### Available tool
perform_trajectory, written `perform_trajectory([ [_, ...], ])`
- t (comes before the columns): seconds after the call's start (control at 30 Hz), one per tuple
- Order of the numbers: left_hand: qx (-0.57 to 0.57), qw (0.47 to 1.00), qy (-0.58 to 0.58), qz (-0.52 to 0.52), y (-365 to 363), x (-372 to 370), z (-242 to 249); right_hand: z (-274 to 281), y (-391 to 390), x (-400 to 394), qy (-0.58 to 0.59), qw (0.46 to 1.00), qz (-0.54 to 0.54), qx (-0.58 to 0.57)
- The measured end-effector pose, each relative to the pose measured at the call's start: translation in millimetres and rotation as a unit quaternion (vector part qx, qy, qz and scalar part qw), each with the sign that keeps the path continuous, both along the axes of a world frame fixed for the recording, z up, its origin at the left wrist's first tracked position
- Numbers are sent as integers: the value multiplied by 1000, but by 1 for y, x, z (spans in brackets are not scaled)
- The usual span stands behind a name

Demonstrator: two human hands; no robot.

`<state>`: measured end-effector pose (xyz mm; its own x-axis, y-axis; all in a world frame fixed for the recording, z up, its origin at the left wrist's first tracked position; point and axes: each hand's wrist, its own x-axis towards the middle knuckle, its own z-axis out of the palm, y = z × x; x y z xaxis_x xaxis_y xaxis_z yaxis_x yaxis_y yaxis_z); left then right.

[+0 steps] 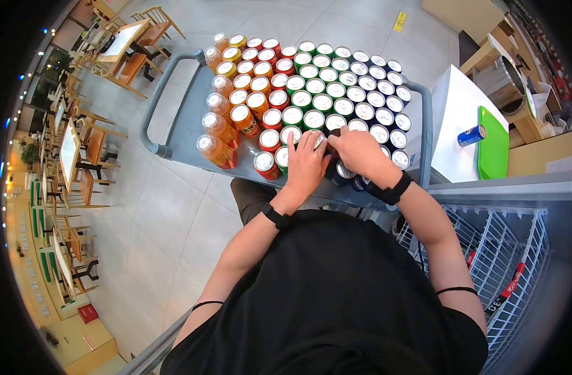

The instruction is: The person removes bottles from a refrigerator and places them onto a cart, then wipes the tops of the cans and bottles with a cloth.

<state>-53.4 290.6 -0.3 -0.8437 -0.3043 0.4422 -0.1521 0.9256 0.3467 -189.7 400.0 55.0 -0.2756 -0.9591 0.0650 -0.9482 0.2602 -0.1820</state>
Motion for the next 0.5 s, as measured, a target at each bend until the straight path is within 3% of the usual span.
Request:
perform_trajectory([
  [0.07,-4,1000,-15,2,0,2,-1,6,2,1,8,1000,2,-3],
  [0.13,3,1000,-10,2,0,1,-4,21,6,-13,-69,986,84,129],
  [0.23,41,999,15,-7,-1,1,-1,42,8,-25,-140,983,57,100],
  [0.27,44,999,13,-1,0,0,-4,27,8,-26,-89,995,23,47],
  [0.33,33,999,13,-1,1,0,-6,17,1,-16,-139,987,-34,80],
  [0.4,35,999,15,5,1,-2,-13,5,5,-2,-97,992,-59,58],
  [0.5,39,999,3,-10,-1,3,-11,19,6,-6,-95,982,19,161],
])
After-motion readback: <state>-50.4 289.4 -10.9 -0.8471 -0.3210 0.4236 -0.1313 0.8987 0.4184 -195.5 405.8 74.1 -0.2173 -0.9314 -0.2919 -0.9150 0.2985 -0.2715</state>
